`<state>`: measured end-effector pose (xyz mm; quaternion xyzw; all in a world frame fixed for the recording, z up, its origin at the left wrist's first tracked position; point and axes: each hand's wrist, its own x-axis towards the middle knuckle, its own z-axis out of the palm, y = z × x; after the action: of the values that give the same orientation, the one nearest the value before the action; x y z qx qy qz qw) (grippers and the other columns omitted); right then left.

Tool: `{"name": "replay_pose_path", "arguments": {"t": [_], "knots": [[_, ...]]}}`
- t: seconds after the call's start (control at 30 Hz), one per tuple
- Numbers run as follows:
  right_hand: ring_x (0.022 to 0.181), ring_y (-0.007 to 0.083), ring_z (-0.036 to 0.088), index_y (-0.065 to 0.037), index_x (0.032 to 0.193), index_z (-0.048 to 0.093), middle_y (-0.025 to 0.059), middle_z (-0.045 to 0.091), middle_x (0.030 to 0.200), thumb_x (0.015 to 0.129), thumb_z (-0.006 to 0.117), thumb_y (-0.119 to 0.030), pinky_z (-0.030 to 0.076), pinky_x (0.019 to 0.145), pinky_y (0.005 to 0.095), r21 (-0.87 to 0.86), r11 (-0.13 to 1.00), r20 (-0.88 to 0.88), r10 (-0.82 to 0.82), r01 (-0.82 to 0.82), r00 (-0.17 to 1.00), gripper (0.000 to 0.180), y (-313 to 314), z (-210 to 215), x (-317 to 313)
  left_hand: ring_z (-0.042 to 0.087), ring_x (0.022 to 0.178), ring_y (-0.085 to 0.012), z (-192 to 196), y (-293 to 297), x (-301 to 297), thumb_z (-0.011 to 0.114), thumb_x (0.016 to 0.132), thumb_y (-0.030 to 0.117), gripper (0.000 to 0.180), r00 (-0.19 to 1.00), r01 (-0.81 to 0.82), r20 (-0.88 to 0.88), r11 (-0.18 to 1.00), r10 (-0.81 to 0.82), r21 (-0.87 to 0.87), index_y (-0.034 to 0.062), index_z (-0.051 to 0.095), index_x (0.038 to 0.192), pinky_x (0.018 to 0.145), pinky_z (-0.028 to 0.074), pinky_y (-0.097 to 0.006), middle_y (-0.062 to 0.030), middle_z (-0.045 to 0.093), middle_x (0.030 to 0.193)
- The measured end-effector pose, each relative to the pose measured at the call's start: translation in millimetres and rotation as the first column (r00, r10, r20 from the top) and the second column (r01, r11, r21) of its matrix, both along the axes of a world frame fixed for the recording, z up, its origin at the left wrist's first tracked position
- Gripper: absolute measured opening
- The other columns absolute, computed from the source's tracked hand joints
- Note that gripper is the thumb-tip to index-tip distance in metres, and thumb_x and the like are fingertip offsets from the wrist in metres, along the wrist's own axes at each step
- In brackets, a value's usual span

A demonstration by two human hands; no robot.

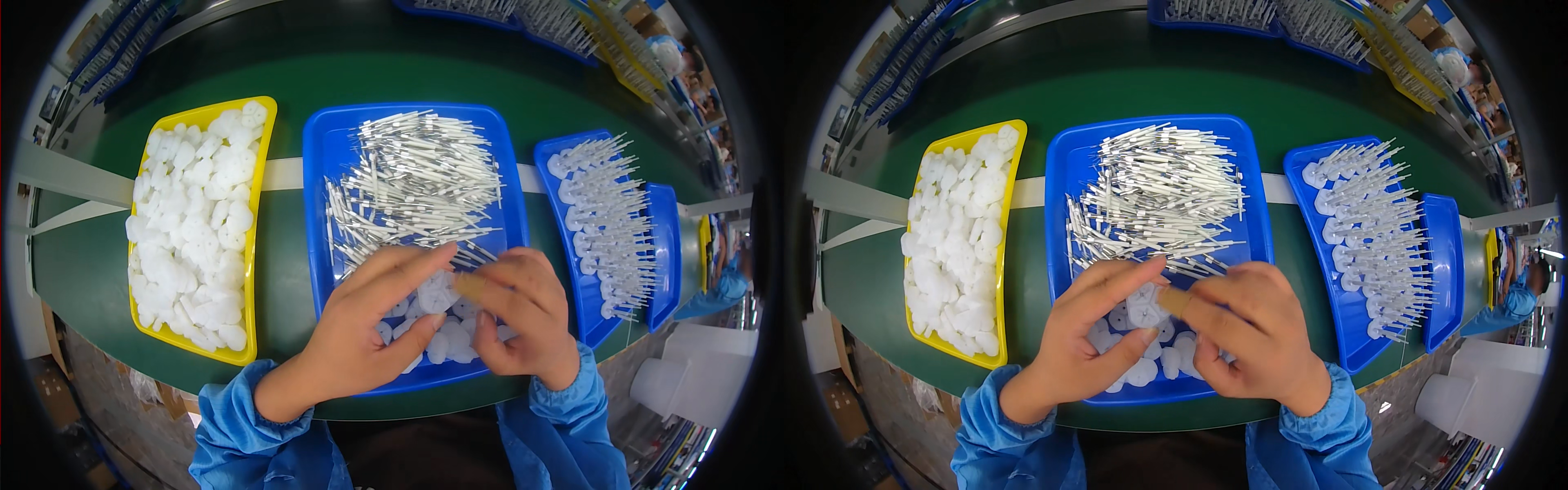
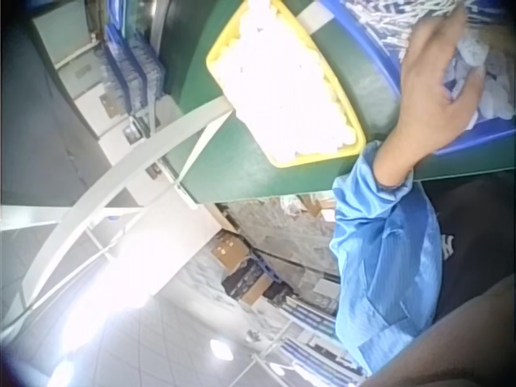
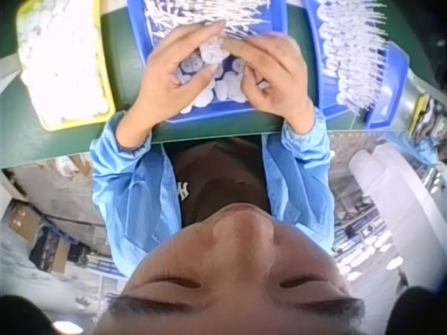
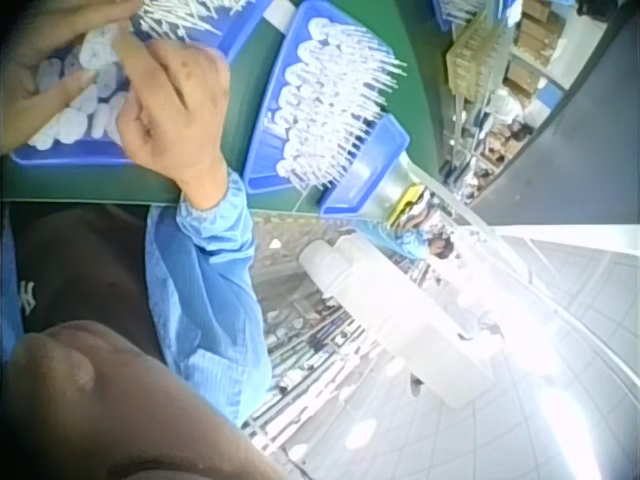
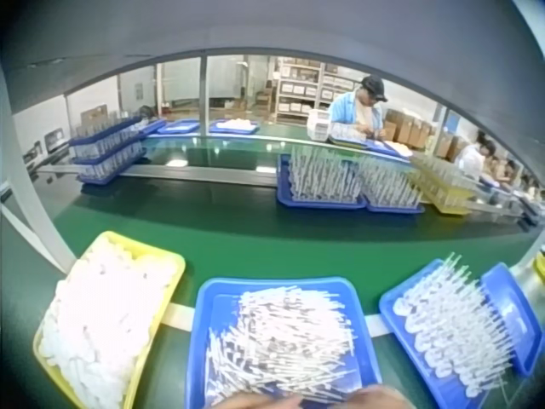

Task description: The person assembles small white plastic components by inserting thin metal rods into them. They pick up a white plastic piece from a yellow tray and a metal rod from a blue tray, insert the rod into the plastic piece, and place the assembled unit into a blue tray. This process is repeated continuously throughout the video.

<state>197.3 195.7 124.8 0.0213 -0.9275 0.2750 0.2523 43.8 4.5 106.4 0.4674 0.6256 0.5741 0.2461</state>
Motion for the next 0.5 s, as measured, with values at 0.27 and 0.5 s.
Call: {"name": "replay_pose_path", "arguments": {"t": [0.27,0.5], "knots": [[0.085,0.0228,0.074,-0.005,0.120,0.081,0.0098,0.078,0.105,0.083,0.078,0.003,0.058,0.081,0.0363,-0.283,0.947,0.122,-0.124,0.154,0.985,0.038,12,3,10,0.070,0.126,-0.0339,6,1,2,0.077,0.090,-0.004,0.066,1.000,0.006,0.005,1.000,-0.006,-0.024,0.0019,0.065,0.154,0.111,0.054,-0.042,-0.0172,0.074,0.139],[0.077,0.0155,0.074,-0.001,0.112,0.081,0.0086,0.078,0.092,0.096,0.086,-0.007,0.057,0.070,0.0296,-0.663,0.745,0.277,0.162,0.067,0.947,0.018,18,5,-6,0.069,0.135,-0.0434,-3,5,-2,0.074,0.087,-0.008,0.068,0.943,0.058,-0.330,0.996,-0.031,0.074,0.0024,0.065,0.154,0.114,0.054,-0.049,-0.0211,0.070,0.150]]}}
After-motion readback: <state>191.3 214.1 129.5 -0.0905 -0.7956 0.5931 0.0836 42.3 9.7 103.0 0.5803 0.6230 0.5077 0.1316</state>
